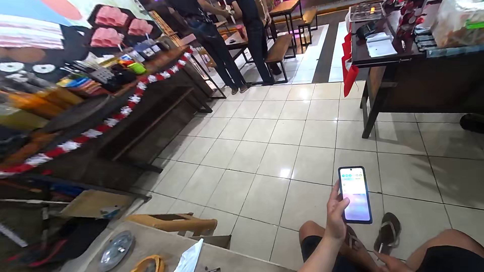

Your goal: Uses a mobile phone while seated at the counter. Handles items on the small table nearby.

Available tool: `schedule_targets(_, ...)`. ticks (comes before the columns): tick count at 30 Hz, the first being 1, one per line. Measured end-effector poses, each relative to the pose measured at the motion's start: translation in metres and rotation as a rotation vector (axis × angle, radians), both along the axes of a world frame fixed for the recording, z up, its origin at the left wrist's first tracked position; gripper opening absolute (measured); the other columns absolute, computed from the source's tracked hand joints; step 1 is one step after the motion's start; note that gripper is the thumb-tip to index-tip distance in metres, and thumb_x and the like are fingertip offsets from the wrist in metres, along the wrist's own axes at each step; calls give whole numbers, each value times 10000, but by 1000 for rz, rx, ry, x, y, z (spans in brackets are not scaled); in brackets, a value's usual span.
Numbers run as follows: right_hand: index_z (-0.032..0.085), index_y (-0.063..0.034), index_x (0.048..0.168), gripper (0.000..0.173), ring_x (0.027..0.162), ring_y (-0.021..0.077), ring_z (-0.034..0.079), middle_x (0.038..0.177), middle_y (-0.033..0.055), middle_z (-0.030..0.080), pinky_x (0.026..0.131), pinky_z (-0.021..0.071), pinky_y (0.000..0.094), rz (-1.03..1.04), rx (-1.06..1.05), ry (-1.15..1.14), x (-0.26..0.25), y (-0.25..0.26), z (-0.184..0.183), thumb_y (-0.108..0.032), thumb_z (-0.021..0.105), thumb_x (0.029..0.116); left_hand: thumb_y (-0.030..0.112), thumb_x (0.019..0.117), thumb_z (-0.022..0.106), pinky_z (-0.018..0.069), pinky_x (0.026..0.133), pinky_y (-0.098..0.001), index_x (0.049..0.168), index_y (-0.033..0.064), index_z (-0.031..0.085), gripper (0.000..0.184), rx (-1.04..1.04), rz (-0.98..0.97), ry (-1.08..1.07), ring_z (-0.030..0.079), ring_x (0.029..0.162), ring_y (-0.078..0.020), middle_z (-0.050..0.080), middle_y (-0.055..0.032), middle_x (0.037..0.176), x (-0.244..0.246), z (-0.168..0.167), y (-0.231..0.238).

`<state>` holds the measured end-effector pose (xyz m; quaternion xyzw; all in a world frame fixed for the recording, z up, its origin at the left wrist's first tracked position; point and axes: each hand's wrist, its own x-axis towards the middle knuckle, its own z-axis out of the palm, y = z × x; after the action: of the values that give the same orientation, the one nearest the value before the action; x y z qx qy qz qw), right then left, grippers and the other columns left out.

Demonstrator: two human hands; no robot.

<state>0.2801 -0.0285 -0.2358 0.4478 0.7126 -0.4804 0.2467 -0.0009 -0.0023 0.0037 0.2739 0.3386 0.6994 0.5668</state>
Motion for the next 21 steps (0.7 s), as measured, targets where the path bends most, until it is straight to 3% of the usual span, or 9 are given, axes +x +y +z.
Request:
schedule_targets(12,368,-212,1607,598,1385,354,530,1499,174,548,1175,389,570,-4,16,1,2,-1,-6,-338,545,1050,240,987,574,562,982,-514,1621,50,218,751,7,23,3,656,1175,-354,556,-274,1405,-3,-4,2)
schedule_targets(21,344,-200,1616,592,1419,337,495,1539,169,506,1197,363,543,-24,-24,-11,-3,-1,17,-341,516,1068,225,995,559,558,989,-512,1615,31,218,734,-2,29,22,656,1174,-357,565,-283,1387,-2,-1,-1)
